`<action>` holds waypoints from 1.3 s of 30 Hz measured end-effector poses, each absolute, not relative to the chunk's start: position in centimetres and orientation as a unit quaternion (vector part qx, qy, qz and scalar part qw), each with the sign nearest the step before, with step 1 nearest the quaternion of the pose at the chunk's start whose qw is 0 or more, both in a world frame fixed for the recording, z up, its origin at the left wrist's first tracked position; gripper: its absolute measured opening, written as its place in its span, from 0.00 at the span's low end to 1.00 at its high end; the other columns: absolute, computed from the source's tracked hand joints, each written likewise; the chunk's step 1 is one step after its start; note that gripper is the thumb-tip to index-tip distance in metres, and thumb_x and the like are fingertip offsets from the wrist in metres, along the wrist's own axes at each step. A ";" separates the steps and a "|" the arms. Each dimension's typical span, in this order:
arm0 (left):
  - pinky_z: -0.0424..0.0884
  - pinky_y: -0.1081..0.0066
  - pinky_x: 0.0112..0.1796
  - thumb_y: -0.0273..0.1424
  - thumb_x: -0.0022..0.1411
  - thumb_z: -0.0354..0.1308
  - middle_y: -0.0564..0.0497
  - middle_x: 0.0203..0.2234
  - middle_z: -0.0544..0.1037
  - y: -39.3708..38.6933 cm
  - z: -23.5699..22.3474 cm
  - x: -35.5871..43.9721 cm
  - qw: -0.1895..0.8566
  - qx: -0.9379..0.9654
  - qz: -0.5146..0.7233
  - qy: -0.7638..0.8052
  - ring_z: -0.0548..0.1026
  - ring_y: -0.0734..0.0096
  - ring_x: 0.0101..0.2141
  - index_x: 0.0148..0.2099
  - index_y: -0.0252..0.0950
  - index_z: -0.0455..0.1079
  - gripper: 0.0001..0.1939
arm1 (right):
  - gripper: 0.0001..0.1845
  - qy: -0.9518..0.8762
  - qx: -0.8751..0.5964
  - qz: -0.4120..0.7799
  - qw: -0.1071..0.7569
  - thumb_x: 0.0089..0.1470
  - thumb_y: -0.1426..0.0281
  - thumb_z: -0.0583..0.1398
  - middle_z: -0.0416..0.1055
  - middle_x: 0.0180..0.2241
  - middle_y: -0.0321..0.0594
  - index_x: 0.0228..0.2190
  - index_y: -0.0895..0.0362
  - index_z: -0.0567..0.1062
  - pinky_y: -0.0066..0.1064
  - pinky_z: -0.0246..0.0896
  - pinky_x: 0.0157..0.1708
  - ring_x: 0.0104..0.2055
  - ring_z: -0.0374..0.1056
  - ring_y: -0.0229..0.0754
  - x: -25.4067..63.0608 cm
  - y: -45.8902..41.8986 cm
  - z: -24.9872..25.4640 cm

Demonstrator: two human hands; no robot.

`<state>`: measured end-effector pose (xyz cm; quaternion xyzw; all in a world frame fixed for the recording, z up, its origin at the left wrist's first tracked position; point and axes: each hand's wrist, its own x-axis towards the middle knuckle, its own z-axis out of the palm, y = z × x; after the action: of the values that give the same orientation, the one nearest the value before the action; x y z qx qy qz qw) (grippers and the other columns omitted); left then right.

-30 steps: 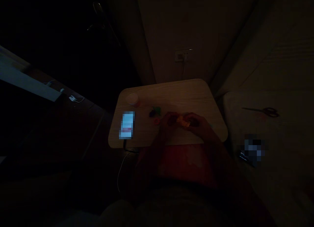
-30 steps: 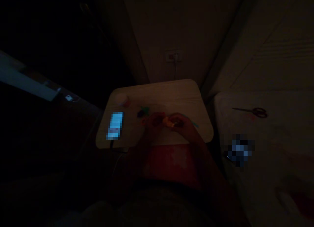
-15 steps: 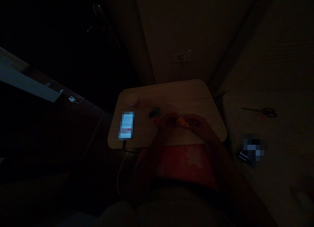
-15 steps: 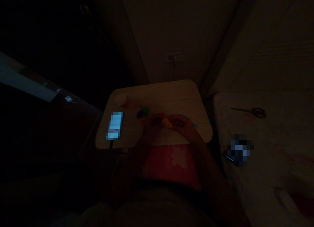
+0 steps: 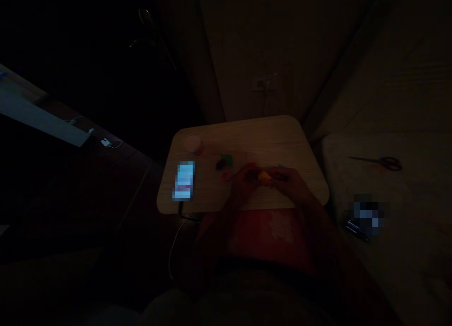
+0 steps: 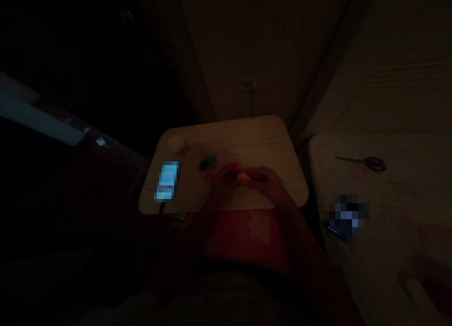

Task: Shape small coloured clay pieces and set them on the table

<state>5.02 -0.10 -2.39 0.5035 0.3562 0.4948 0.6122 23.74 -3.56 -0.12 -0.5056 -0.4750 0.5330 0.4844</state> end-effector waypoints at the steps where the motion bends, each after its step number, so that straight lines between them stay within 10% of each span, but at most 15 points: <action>1: 0.80 0.66 0.44 0.39 0.44 0.81 0.48 0.40 0.83 -0.2 -2.5 5.0 0.609 0.510 0.493 0.356 0.82 0.66 0.39 0.42 0.37 0.77 0.25 | 0.23 -0.476 -0.511 0.530 0.480 0.39 0.54 0.78 0.86 0.36 0.43 0.35 0.54 0.86 0.36 0.77 0.34 0.34 0.79 0.47 23.7 -3.5 0.0; 14: 0.78 0.64 0.51 0.35 0.54 0.76 0.45 0.43 0.82 -0.9 -2.2 5.0 0.533 0.591 0.487 0.359 0.81 0.63 0.45 0.44 0.37 0.81 0.16 | 0.14 -0.536 -0.555 0.382 0.509 0.55 0.56 0.68 0.86 0.35 0.45 0.32 0.53 0.86 0.42 0.77 0.41 0.37 0.80 0.50 23.0 -3.1 -1.4; 25: 0.79 0.60 0.53 0.40 0.51 0.79 0.44 0.47 0.85 0.4 -2.6 4.6 0.598 0.478 0.525 0.372 0.83 0.59 0.47 0.48 0.37 0.80 0.24 | 0.22 -0.503 -0.503 0.476 0.516 0.50 0.54 0.73 0.86 0.42 0.44 0.45 0.51 0.87 0.40 0.77 0.43 0.42 0.81 0.52 23.8 -4.2 -0.5; 39: 0.81 0.63 0.48 0.47 0.46 0.80 0.44 0.46 0.85 0.1 -2.5 4.7 0.602 0.501 0.507 0.361 0.84 0.61 0.44 0.45 0.37 0.82 0.28 | 0.26 -0.441 -0.481 0.533 0.539 0.42 0.46 0.76 0.86 0.36 0.45 0.35 0.53 0.88 0.44 0.81 0.40 0.37 0.82 0.52 23.3 -3.8 -1.1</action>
<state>4.66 0.14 -2.54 0.5007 0.3607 0.5069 0.6019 23.33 -3.79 -1.09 -0.4807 -0.4412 0.5326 0.5391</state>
